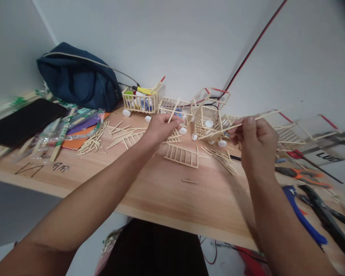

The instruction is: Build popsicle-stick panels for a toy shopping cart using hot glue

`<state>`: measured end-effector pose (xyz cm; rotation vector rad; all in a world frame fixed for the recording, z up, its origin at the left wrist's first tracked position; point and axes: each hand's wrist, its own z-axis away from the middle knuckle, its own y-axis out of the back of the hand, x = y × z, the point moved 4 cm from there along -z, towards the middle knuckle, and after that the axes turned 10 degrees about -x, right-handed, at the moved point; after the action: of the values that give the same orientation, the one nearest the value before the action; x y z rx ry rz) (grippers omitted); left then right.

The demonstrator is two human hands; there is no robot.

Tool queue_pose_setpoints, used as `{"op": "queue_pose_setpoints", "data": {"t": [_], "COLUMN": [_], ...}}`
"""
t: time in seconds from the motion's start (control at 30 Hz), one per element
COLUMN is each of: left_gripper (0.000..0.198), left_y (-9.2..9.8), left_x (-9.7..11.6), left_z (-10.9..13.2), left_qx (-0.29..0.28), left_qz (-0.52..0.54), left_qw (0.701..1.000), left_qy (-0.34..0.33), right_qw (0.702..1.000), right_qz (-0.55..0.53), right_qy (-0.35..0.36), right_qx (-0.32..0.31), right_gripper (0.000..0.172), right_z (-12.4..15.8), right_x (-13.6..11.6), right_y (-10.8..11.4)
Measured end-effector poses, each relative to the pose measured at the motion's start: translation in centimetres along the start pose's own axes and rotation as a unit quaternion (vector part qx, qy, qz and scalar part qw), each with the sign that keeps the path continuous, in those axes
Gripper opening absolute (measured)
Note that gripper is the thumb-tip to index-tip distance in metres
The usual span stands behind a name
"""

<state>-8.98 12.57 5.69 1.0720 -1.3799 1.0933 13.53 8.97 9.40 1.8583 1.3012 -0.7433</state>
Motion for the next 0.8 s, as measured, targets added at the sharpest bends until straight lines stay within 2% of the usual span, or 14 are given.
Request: {"op": "queue_pose_setpoints", "data": {"t": [0.1, 0.23, 0.37, 0.53, 0.67, 0.8], "left_gripper": [0.009, 0.011, 0.013, 0.010, 0.024, 0.032], "left_y": [0.8, 1.0, 0.0, -1.0, -1.2, -1.3], "left_x": [-0.4, -1.0, -1.8, -2.4, -2.0, -1.4], "left_z": [-0.8, -1.3, -1.1, -0.7, -0.3, 0.0], "left_qx": [-0.021, -0.033, -0.047, -0.068, -0.073, -0.065], "left_qz": [-0.117, -0.223, -0.215, -0.184, -0.251, -0.322], "left_qw": [0.993, 0.974, 0.975, 0.977, 0.959, 0.936], "left_qy": [-0.019, -0.036, -0.037, -0.081, -0.112, -0.122], "right_qw": [0.999, 0.994, 0.987, 0.984, 0.980, 0.976], "right_qz": [0.011, 0.092, 0.162, 0.176, 0.193, 0.205], "right_qy": [-0.025, -0.018, 0.008, 0.026, 0.043, 0.067], "right_qx": [-0.019, -0.061, -0.016, 0.017, 0.022, 0.034], "right_gripper": [0.032, 0.034, 0.037, 0.036, 0.035, 0.036], "right_z": [0.5, 1.3, 1.2, 1.2, 0.7, -1.2], "right_x": [1.1, 1.7, 1.6, 1.8, 0.9, -0.6], "right_y": [-0.3, -0.8, 0.4, 1.0, 0.6, 0.8]}}
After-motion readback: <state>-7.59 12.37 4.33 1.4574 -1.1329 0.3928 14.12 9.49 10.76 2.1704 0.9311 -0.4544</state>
